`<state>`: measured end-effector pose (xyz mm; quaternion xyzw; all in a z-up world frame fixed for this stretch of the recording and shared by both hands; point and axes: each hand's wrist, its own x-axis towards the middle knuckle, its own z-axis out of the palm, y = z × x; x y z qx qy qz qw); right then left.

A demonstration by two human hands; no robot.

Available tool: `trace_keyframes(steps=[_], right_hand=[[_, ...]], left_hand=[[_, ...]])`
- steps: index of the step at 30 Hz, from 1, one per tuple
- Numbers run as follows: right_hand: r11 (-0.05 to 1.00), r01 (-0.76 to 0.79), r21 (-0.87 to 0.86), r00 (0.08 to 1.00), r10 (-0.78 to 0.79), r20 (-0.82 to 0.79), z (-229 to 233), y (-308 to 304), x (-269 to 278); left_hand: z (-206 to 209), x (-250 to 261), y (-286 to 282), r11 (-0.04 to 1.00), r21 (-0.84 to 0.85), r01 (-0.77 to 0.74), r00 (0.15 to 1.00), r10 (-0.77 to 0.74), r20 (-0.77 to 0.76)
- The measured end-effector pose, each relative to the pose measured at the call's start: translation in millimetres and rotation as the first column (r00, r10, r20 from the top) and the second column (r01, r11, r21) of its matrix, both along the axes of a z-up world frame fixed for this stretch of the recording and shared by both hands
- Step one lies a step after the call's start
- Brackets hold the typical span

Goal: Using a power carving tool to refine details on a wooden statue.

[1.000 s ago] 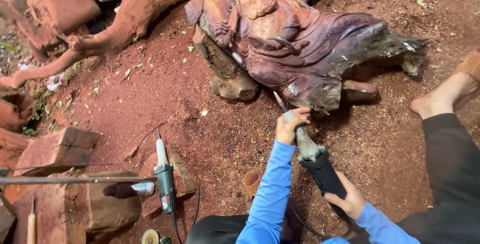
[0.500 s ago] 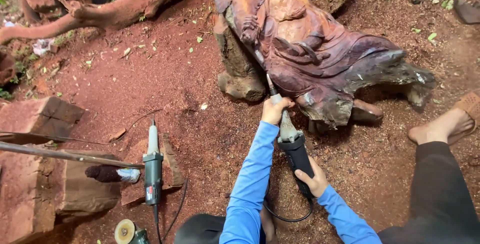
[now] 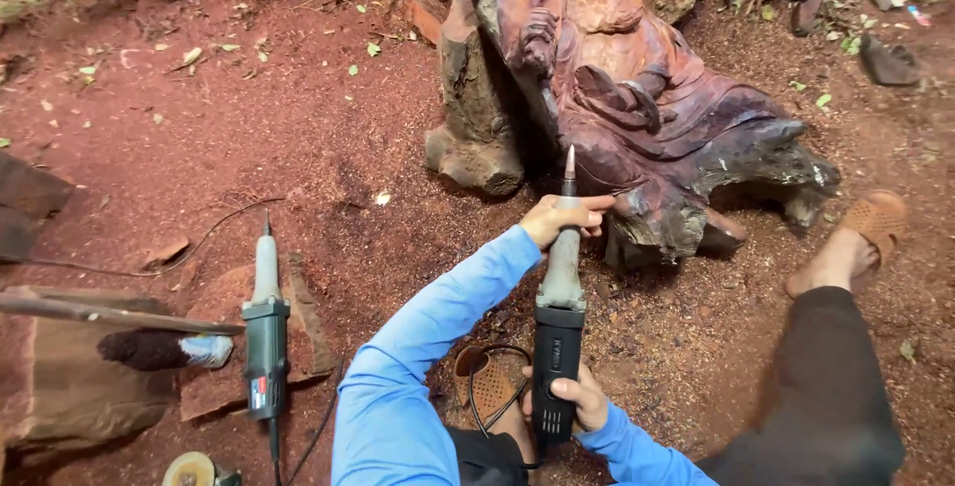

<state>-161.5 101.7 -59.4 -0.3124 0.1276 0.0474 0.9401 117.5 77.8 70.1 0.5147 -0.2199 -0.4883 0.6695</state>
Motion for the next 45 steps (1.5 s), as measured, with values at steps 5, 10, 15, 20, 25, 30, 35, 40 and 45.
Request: trace_keyframes(steps=[5, 10, 15, 20, 25, 30, 35, 40, 45], right_hand=[[0.988, 0.151, -0.002, 0.988, -0.151, 0.045, -13, 5, 13], [0.991, 0.132, 0.023, 0.99, -0.133, 0.053, -17, 6, 15], [0.988, 0.142, 0.06, 0.976, -0.13, -0.173, -17, 4, 13], [0.99, 0.133, 0.054, 0.976, -0.122, -0.181, -9, 6, 11], [0.991, 0.134, 0.005, 0.983, -0.132, -0.131, -6, 9, 19], [0.988, 0.153, -0.025, 0.975, -0.155, -0.16, 0, 16, 21], [0.988, 0.13, -0.082, 0.967, -0.144, -0.209, 13, 15, 22], [0.986, 0.146, -0.075, 0.962, -0.16, -0.221, 13, 15, 25], [0.983, 0.166, -0.074, 0.949, -0.179, -0.258, 17, 20, 30]], left_hand=[[-16, 17, -16, 1.0, 0.014, -0.028, 0.996, 0.026, 0.083], [-19, 25, -19, 1.0, 0.025, -0.005, 0.988, 0.001, 0.154], [-31, 30, -16, 0.981, -0.185, 0.055, 0.994, -0.071, -0.082], [-26, 26, -8, 0.982, -0.173, 0.069, 0.996, -0.077, -0.04], [-31, 31, -15, 0.981, -0.183, 0.065, 0.996, -0.076, -0.054], [-29, 31, -12, 0.963, -0.257, 0.086, 0.996, -0.093, -0.015], [-35, 29, -8, 0.946, -0.299, 0.128, 0.988, -0.148, -0.047], [-32, 31, -9, 0.942, -0.306, 0.137, 0.986, -0.159, -0.05], [-29, 34, -7, 0.938, -0.315, 0.146, 0.982, -0.177, -0.07]])
